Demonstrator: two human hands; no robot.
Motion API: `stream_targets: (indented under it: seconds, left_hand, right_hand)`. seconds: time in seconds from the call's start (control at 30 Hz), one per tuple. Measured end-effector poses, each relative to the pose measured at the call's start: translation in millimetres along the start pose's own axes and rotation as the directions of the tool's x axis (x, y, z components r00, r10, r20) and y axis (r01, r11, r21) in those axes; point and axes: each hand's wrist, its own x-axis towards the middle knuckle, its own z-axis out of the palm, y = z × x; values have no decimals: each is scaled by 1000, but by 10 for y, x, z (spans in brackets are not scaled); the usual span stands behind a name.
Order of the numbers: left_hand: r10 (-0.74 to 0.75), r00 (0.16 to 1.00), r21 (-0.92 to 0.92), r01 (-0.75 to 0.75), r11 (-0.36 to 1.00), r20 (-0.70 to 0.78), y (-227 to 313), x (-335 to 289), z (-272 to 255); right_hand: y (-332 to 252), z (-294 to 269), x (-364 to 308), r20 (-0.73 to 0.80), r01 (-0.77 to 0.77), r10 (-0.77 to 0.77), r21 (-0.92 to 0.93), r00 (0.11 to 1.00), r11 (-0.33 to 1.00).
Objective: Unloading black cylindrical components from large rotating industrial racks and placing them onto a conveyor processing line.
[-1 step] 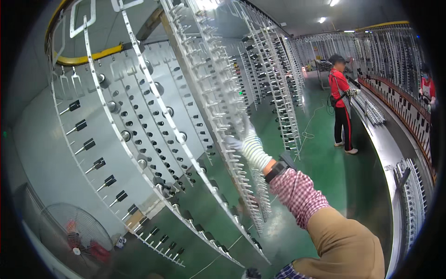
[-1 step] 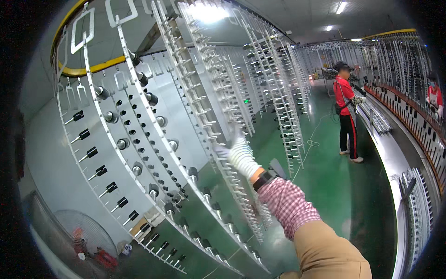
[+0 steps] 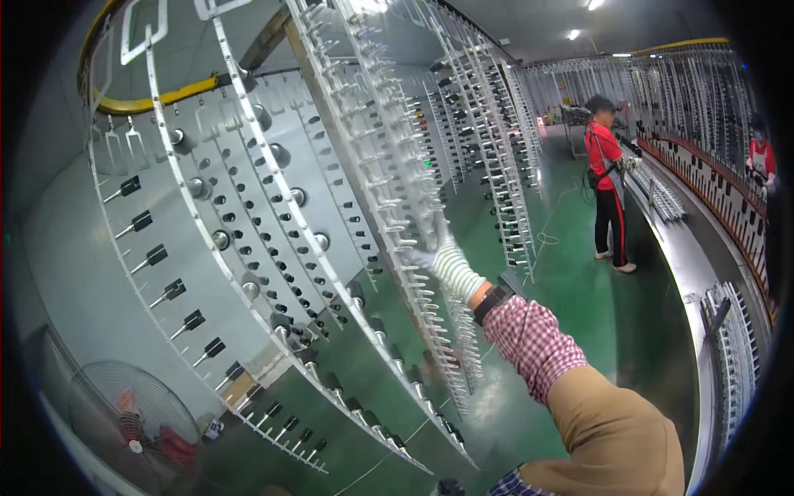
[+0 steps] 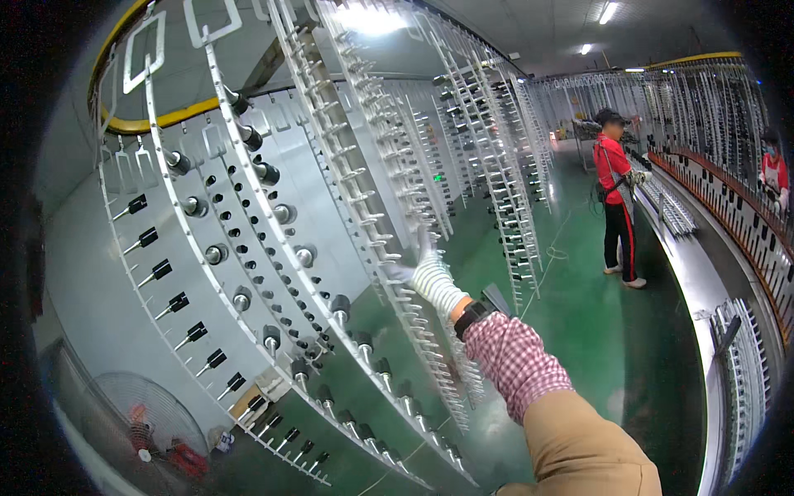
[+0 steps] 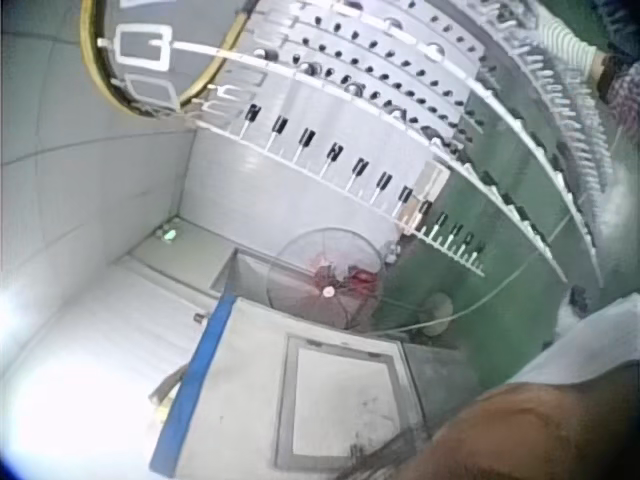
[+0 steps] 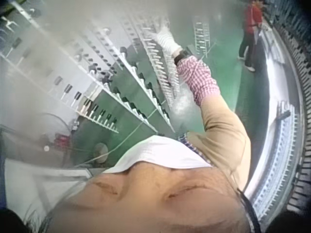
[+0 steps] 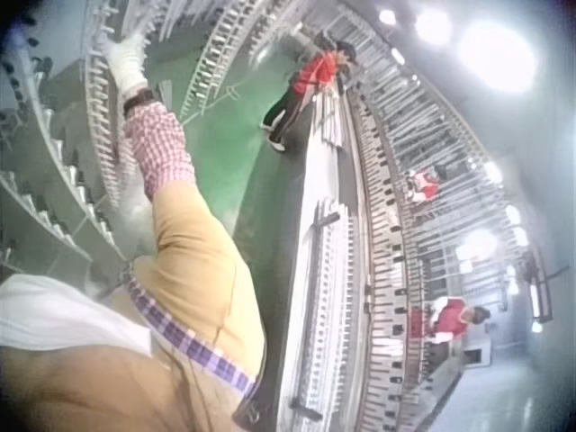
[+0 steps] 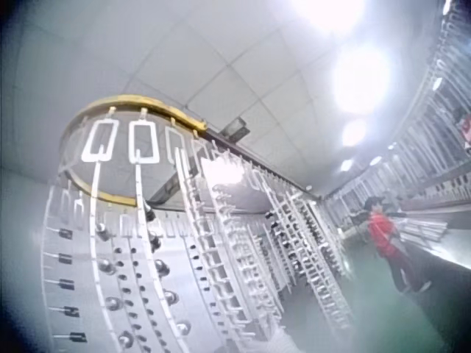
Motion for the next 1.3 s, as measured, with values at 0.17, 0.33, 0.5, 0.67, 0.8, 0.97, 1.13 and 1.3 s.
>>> stream_targets:
  seconds: [0.17, 0.33, 0.5, 0.67, 0.8, 0.97, 1.13, 1.3]
  left_hand:
    - [-32, 998, -27, 30, 999, -61, -99, 211, -127]
    - [-86, 995, 34, 88, 996, -58, -291, 354, -55]
    - [-124, 992, 270, 111, 956, 32, -633, 433, 281]
    - [69, 737, 561, -568, 602, 673, -1197, 363, 1549]
    - [-129, 426, 427, -904, -22, 896, -1800, 36, 2558]
    - [-187, 71, 57, -995, -78, 980, -3168, -317, 3402]
    - [-22, -360, -349, -886, -307, 933, -3969, -723, 4420]
    - [-139, -565, -572, -820, -16, 813, -4713, -841, 5141]
  right_hand:
    - [209, 174, -275, 648, -174, 217, -132, 730, 976]
    - [-235, 175, -358, 440, -442, 297, 274, 848, 854]
    - [-1215, -1069, -76, 472, 46, -30, -22, 881, 999]
    - [-2206, -3086, -427, 470, 587, -453, -795, 757, 155]
    - [-2907, -4125, -1138, -469, -6, -245, -473, 849, 881]
    - [-3822, -5601, -2352, -770, 154, -393, -368, 503, 917]
    - [-4245, -6249, -3327, -908, 192, -409, -387, 93, 902]
    - [-3926, -6206, -4179, -911, 97, -377, -396, -166, 913]
